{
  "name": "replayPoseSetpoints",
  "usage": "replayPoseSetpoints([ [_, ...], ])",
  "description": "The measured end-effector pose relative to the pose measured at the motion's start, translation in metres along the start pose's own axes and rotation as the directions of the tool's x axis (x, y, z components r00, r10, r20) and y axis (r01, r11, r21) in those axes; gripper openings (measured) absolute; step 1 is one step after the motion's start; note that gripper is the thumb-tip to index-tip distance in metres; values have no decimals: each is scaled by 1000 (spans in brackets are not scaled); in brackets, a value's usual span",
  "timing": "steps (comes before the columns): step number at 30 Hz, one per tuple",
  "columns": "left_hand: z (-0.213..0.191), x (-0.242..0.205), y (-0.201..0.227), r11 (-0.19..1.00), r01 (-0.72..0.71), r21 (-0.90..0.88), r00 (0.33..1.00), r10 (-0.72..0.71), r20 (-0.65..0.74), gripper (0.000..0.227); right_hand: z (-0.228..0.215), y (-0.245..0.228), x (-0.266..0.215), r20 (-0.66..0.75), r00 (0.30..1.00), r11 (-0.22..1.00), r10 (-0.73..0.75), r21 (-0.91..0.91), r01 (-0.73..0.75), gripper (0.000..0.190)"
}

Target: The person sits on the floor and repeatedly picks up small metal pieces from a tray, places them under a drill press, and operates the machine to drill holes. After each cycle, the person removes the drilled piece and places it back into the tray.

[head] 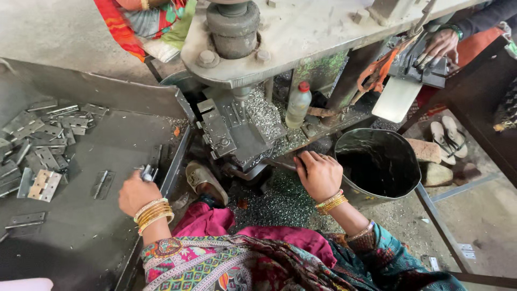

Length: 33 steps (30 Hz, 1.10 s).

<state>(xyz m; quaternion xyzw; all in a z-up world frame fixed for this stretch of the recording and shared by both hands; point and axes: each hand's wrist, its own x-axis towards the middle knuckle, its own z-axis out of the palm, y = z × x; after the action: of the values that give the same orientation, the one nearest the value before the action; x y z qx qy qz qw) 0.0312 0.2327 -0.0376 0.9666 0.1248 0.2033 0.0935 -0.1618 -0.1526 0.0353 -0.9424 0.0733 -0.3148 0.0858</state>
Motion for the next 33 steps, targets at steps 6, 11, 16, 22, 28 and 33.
replayPoseSetpoints([
  [6, -11, -1, 7, 1000, -23, -9, 981, 24, 192, 35, 0, 0, -2, 18, 1000, 1000, -3, -6, 3, 21],
  [11, -8, 3, 3, 999, -43, -31, 979, 48, 198, 36, -3, 2, -5, 44, 999, 999, -4, 39, 2, 18],
  [16, -14, -10, 9, 999, -24, -24, 993, 27, 112, 33, -9, 0, -4, 102, 995, 998, 3, 64, -9, 17],
  [22, -42, -34, 37, 994, -62, -87, 981, 44, -190, 22, -4, 2, -5, 90, 996, 1000, 17, -17, -16, 18],
  [28, -29, -81, 153, 458, -68, -886, 996, 75, -38, 42, 2, 7, -6, -11, 997, 997, -78, 19, 78, 17],
  [33, -16, -108, 221, 666, -369, -648, 926, 322, -197, 31, -1, 6, -7, 19, 994, 994, -110, 0, 110, 21],
])
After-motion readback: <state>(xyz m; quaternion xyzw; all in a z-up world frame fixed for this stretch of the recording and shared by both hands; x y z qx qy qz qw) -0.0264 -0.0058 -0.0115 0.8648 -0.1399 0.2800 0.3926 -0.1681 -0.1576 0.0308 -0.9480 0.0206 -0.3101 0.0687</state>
